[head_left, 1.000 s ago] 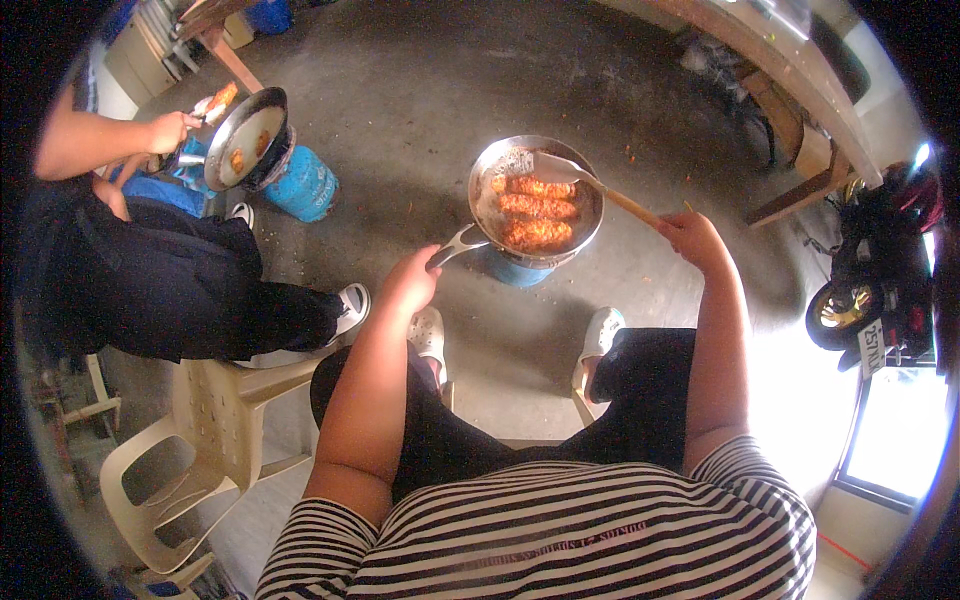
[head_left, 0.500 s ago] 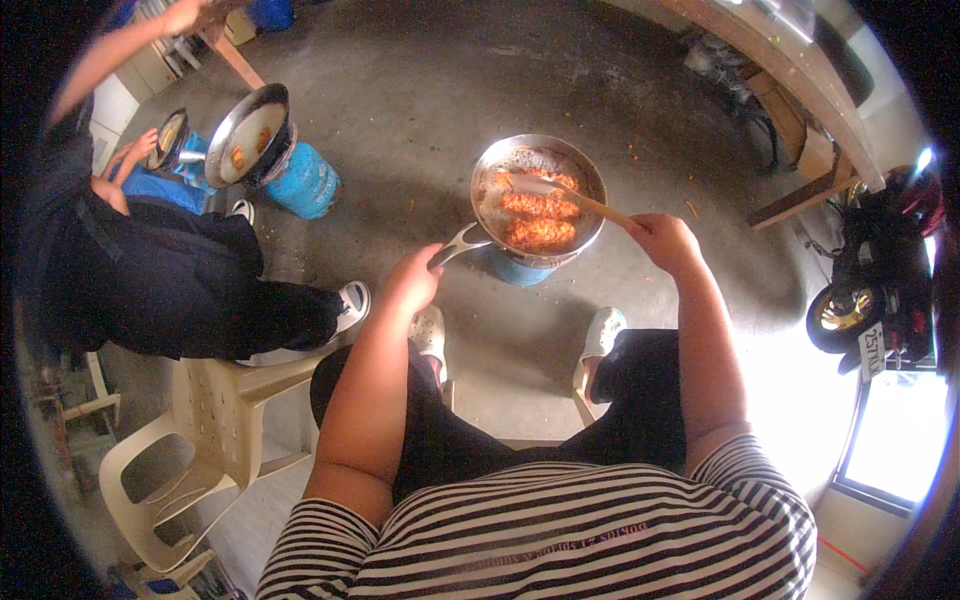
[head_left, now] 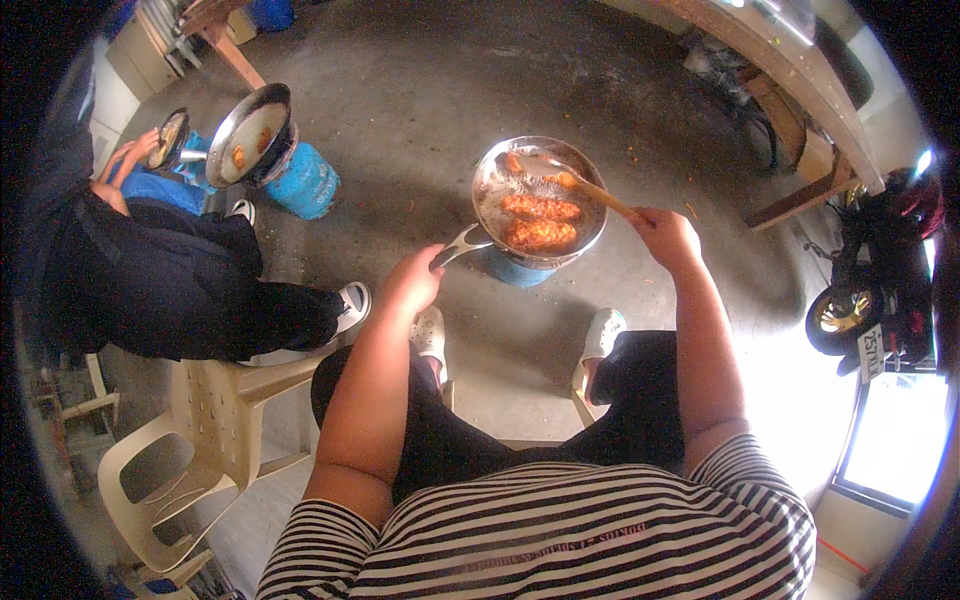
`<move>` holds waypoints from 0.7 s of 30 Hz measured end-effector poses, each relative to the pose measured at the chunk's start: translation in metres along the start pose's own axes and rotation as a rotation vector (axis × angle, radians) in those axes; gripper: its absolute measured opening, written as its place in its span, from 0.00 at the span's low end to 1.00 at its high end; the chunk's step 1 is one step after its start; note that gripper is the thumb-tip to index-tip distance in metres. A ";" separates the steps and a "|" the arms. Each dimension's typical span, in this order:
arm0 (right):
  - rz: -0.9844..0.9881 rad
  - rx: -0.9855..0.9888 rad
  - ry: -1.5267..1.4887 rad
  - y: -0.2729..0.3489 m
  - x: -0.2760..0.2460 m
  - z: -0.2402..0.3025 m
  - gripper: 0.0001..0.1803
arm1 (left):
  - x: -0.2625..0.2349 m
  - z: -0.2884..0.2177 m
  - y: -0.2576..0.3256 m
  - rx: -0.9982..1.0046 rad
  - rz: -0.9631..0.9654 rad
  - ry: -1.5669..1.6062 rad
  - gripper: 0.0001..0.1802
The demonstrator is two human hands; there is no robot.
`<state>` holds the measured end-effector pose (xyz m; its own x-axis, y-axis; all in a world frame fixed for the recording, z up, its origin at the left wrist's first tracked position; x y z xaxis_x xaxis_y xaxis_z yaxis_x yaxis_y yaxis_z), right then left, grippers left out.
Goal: The person fries breaded food items in a pan placed on a portable gas burner. They use a wooden spatula to turn the items over in the hot oil and occasionally shake the pan to distribute the heat. Another person sits nearby, also cooking in a separate pan.
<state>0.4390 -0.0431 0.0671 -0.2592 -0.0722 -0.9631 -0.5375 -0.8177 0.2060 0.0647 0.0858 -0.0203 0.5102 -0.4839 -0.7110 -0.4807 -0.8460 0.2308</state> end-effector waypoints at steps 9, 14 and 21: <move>-0.052 0.002 -0.088 -0.004 -0.009 -0.014 0.25 | 0.003 0.000 -0.001 -0.016 0.036 0.044 0.22; -0.026 -0.020 -0.109 -0.005 -0.008 -0.020 0.23 | 0.004 0.002 0.000 -0.069 0.065 0.035 0.24; -0.057 0.026 -0.134 -0.007 -0.006 -0.027 0.23 | 0.007 0.004 -0.003 -0.045 0.063 0.041 0.24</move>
<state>0.4657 -0.0518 0.0663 -0.3316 0.0523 -0.9420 -0.5743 -0.8033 0.1576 0.0666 0.0860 -0.0286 0.5090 -0.5443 -0.6669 -0.4803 -0.8225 0.3046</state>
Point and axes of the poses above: each hand's wrist, its own y-axis away from the middle knuckle, its own x-axis out of the palm, z = x × y, the point moved 10 cm from there along -y, towards the middle knuckle, and after that the axes turned 4 degrees about y, right-handed, at the moved point
